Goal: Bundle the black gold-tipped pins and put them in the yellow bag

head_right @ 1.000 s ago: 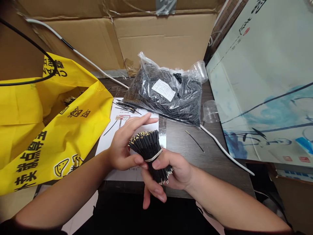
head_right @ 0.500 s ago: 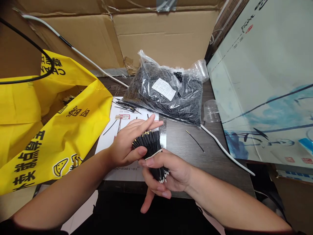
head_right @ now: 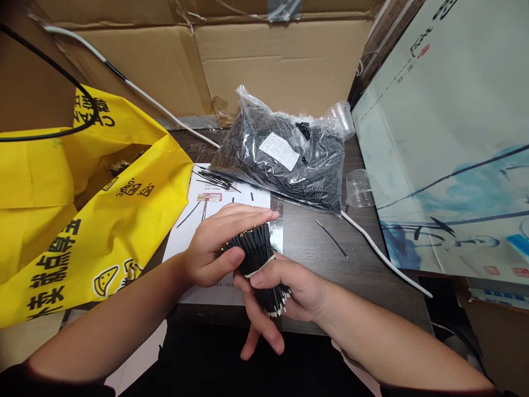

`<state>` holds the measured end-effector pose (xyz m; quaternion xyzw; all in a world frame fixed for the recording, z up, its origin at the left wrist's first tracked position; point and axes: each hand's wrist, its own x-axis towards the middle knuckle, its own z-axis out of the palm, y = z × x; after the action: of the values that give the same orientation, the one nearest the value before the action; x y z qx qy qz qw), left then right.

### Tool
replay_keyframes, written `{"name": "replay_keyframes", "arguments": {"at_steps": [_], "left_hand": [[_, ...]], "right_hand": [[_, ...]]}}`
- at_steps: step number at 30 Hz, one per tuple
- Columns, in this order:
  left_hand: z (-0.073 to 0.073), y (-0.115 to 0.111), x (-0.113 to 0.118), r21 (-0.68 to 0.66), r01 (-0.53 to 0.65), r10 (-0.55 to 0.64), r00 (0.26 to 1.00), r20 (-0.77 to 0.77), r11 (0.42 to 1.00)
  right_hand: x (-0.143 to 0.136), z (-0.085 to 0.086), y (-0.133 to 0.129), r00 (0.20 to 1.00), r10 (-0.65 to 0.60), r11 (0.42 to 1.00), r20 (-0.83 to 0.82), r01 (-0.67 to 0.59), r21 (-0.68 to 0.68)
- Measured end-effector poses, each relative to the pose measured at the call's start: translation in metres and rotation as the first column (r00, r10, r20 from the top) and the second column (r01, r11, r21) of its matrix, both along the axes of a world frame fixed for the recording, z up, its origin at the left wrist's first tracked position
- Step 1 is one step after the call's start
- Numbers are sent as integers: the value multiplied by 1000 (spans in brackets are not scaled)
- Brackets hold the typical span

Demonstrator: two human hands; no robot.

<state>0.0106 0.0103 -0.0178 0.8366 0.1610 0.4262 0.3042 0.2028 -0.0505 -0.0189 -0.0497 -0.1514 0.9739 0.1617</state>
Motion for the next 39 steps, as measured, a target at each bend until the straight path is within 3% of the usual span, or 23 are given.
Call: {"name": "replay_keyframes", "arguments": {"at_steps": [4,9,13,17,19,23,25,29,39], "left_hand": [[6,-5,0,-214,81,-51,988,142,974],[7,-11,4,-301,89,-56,991,118,949],[10,-9,1,-277,-41,76,990,116,960],[12,-3,-5,-131,-224,229,973,20,966],[11,-2,-7,-129,-275,275,961,-17,953],[6,-6,-10,-334,-209,239,970,52,919],[4,-6,-11,-354,-211,259,962,92,911],[3,-5,-11,-221,-304,319,947,35,927],[5,-3,-9,-44,-270,267,962,-61,962]], "right_hand": [[-1,-3,-2,990,76,997,-121,-72,37],[-4,-2,-6,996,90,994,25,-91,54],[-7,1,-6,964,-131,980,231,91,176],[-7,5,-1,763,-481,844,432,270,463],[-6,6,0,713,-533,808,455,270,524],[-8,9,-1,772,-440,883,459,277,379],[-9,10,-1,812,-395,912,430,289,291],[-11,9,-2,845,-365,928,392,299,221],[-11,8,-2,861,-353,931,365,286,225]]}}
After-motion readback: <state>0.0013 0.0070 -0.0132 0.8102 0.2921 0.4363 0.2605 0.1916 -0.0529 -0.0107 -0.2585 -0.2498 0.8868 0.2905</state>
